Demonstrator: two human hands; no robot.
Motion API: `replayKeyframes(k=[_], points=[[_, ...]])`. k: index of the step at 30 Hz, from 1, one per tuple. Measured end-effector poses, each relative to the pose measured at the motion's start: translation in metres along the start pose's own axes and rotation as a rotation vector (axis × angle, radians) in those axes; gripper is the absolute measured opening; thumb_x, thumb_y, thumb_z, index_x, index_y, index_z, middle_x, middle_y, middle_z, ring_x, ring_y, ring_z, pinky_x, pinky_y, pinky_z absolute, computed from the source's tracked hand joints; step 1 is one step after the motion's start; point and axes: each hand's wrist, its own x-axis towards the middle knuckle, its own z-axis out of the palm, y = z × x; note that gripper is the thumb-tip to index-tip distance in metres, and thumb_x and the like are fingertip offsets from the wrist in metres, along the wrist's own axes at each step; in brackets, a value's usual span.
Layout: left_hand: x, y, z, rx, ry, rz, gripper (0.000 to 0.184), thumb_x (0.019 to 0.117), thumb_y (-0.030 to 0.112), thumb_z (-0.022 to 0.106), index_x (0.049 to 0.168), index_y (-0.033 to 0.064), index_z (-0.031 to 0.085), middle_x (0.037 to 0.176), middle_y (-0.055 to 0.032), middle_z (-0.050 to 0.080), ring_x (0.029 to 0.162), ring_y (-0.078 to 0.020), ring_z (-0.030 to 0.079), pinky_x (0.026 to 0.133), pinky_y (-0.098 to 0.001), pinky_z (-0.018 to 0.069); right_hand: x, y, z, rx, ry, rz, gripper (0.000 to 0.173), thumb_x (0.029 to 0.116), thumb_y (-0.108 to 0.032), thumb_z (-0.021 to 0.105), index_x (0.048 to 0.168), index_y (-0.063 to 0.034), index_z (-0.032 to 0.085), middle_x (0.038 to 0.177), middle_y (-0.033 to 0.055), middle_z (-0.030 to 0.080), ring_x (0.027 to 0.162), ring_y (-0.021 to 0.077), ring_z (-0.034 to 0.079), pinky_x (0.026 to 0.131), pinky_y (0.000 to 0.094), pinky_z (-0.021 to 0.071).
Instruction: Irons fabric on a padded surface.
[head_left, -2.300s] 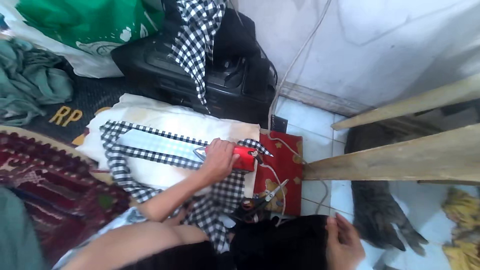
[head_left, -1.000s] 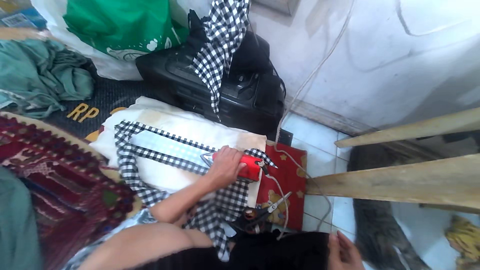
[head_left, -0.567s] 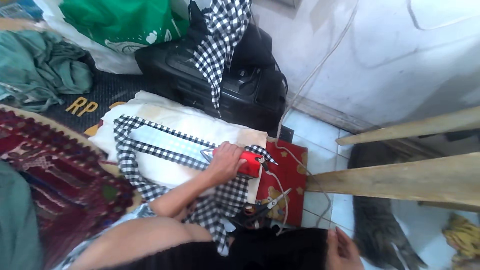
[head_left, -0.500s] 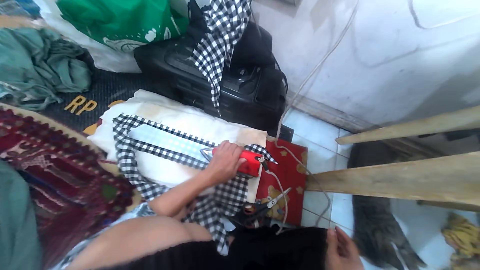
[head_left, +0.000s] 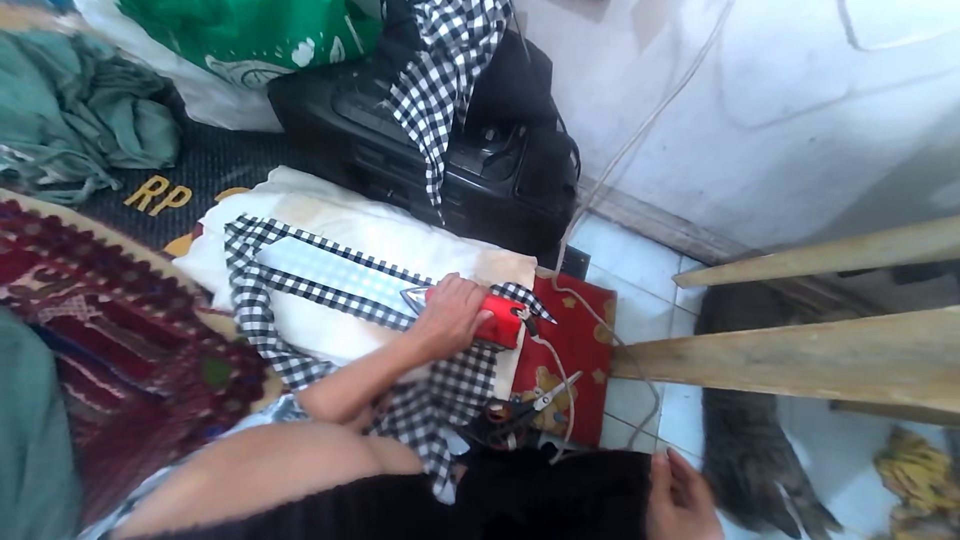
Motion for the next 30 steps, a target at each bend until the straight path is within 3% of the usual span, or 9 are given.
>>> replayKeyframes(k=[3,30], points=[[-0.0002,-0.0012,-0.0003,-0.005,-0.011,0.0,0.04,0.1065,0.03,0.044,0.118,-0.0021,0.065,0.109,-0.02,0.068,0.11,-0.037,0.066,0.111,-0.0561,0.039,-0.0002,-0.003,-0.0005,-0.014,-0.02,0.003,0.033,0.0977,-0.016,0.068,0.118,0.0102,0.068,0.094,0.0182,0.072,0.075,0.007,0.066,0.069,0.022,0.0551],[-0.0018,-0.0086,-0.002,0.017,-0.021,0.023,0.038,0.1063,0.029,0.045,0.118,-0.0021,0.064,0.109,-0.0201,0.068,0.11,-0.0371,0.066,0.111,-0.0569,0.0394,0.0001,-0.0011,0.0014,-0.055,-0.02,-0.019,0.032,0.0978,-0.016,0.068,0.117,0.0089,0.07,0.095,0.0192,0.073,0.078,0.0111,0.069,0.071,0.0245,0.0558]])
